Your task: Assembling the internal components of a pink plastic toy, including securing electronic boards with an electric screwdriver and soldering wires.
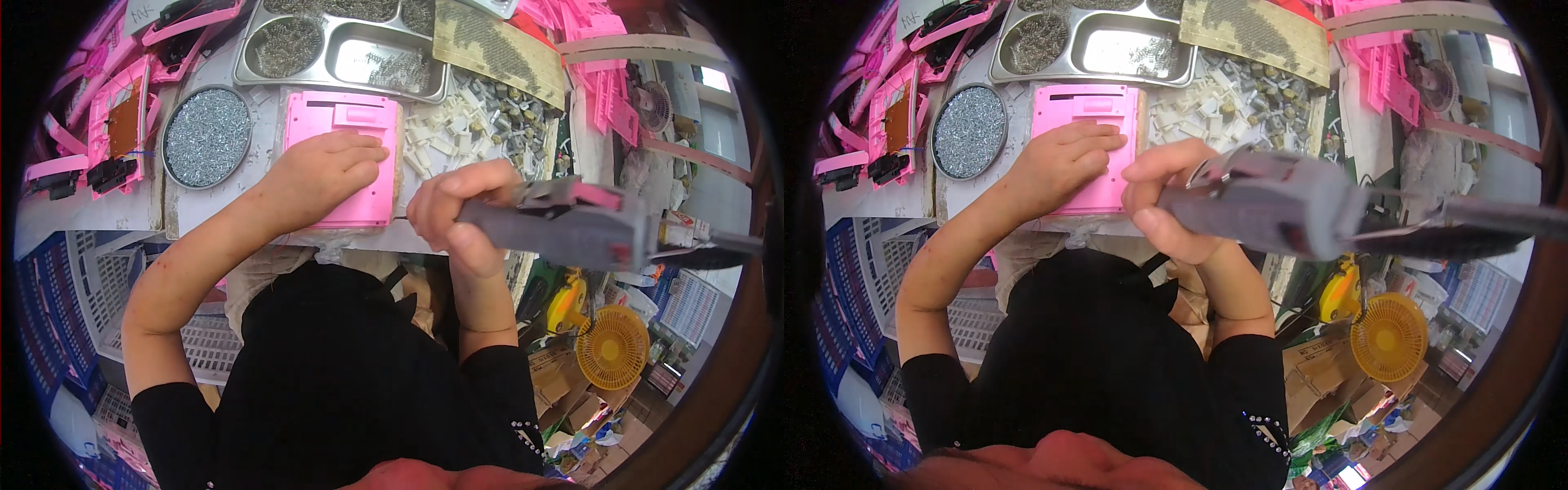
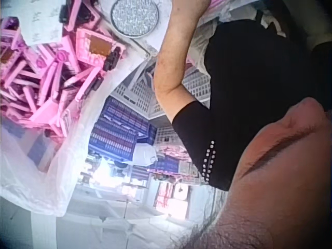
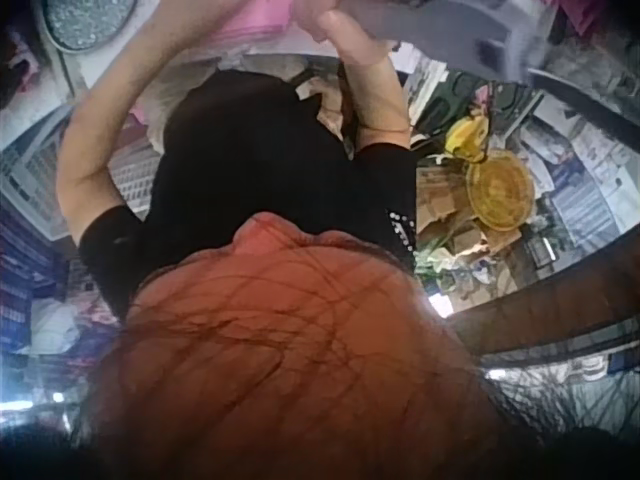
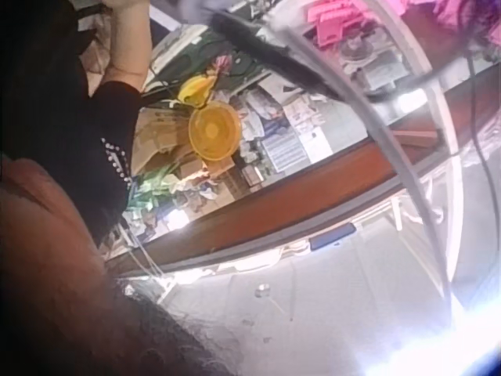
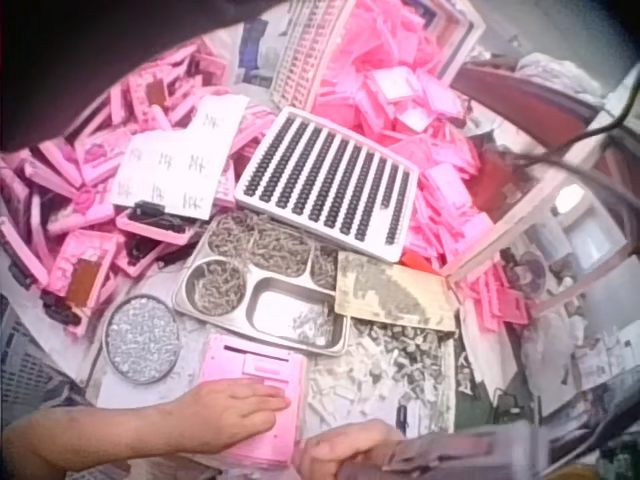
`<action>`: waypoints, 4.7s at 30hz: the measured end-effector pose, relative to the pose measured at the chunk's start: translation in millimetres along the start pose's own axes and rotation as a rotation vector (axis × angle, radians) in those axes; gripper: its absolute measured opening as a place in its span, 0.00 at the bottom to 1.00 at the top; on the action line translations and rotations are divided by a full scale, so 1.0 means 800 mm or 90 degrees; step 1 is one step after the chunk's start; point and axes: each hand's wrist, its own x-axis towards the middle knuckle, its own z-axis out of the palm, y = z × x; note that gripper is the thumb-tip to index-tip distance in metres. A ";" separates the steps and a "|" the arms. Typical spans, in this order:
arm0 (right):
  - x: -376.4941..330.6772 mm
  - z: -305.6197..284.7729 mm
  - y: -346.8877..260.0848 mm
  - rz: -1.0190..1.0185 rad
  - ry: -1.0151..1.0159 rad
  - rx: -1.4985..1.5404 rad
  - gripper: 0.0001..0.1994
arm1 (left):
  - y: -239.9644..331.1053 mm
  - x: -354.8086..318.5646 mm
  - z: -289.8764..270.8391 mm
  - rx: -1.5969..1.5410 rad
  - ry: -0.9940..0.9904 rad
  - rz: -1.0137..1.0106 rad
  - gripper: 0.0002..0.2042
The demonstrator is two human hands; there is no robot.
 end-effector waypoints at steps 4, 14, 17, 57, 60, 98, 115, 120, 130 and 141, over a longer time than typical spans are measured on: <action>0.027 -0.006 -0.022 -0.045 0.014 -0.044 0.20 | -0.004 0.001 -0.001 0.002 -0.013 0.005 0.08; 0.057 -0.028 -0.022 -0.076 0.161 -0.293 0.34 | 0.034 -0.090 -0.027 -0.251 0.368 -0.432 0.02; 0.011 -0.017 0.006 -0.147 0.140 -0.659 0.47 | 0.055 -0.120 -0.018 -0.264 0.381 -0.510 0.03; 0.049 0.027 0.095 -0.128 -0.426 -0.891 0.32 | 0.093 -0.162 -0.007 0.036 0.173 -0.266 0.08; 0.047 0.028 0.096 -0.124 -0.420 -0.886 0.33 | 0.095 -0.160 -0.009 0.038 0.156 -0.271 0.09; 0.329 -0.071 -0.027 -0.062 0.081 -0.406 0.10 | 0.013 -0.034 -0.034 0.010 -0.063 0.031 0.07; -0.032 0.001 -0.020 0.019 0.048 -0.083 0.07 | 0.014 -0.035 -0.031 -0.008 -0.055 -0.010 0.06; -0.028 0.000 -0.015 0.042 0.000 -0.161 0.08 | 0.014 -0.035 -0.030 -0.019 -0.044 -0.015 0.06; -0.029 -0.001 -0.015 0.035 0.024 -0.085 0.07 | 0.020 -0.033 -0.028 -0.046 -0.021 -0.041 0.07; -0.019 0.000 -0.035 -0.034 -0.002 0.087 0.09 | 0.066 -0.020 -0.025 -0.154 0.063 -0.121 0.08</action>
